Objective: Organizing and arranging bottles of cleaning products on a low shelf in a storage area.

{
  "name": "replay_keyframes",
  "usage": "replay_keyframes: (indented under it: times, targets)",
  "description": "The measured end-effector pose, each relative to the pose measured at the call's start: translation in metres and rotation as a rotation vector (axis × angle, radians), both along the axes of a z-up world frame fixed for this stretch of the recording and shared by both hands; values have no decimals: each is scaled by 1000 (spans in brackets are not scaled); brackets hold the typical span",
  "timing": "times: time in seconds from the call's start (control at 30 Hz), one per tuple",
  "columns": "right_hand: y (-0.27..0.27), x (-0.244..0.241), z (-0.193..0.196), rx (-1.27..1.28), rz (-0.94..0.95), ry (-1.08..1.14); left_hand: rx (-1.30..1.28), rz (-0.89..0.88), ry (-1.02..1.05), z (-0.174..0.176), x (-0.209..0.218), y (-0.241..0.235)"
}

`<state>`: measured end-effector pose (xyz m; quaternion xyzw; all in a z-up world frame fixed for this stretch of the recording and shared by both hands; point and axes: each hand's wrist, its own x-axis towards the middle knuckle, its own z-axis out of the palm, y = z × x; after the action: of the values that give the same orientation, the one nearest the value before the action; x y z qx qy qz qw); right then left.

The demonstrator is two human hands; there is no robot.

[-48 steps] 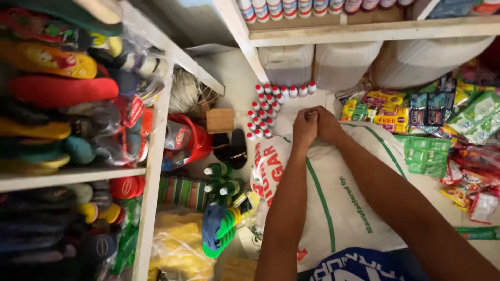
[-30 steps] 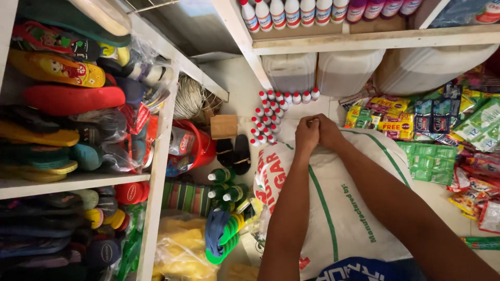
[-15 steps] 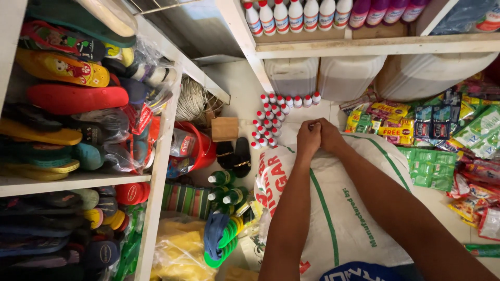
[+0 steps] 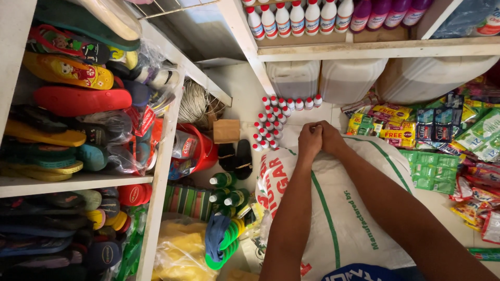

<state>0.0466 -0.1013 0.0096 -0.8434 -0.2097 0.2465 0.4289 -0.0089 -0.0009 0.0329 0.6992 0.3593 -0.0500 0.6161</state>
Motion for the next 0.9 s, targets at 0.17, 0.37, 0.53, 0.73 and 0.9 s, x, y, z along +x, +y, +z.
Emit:
replay_keyframes:
  times: [0.17,0.37,0.53,0.73,0.9]
  targets:
    - [0,0,-1,34,-3,-7,13,-15,-6,6,-1,1]
    - [-1,-4,12,23,5,-23,42,-19,24,15,-1,-1]
    - [1,-6,31,-23,4,36,26,-9,17,13,-2,-1]
    - [2,-6,28,-36,10,15,6,-9,8,18,-3,-1]
    - [3,-4,25,-52,14,-12,35,-22,24,27,-4,-2]
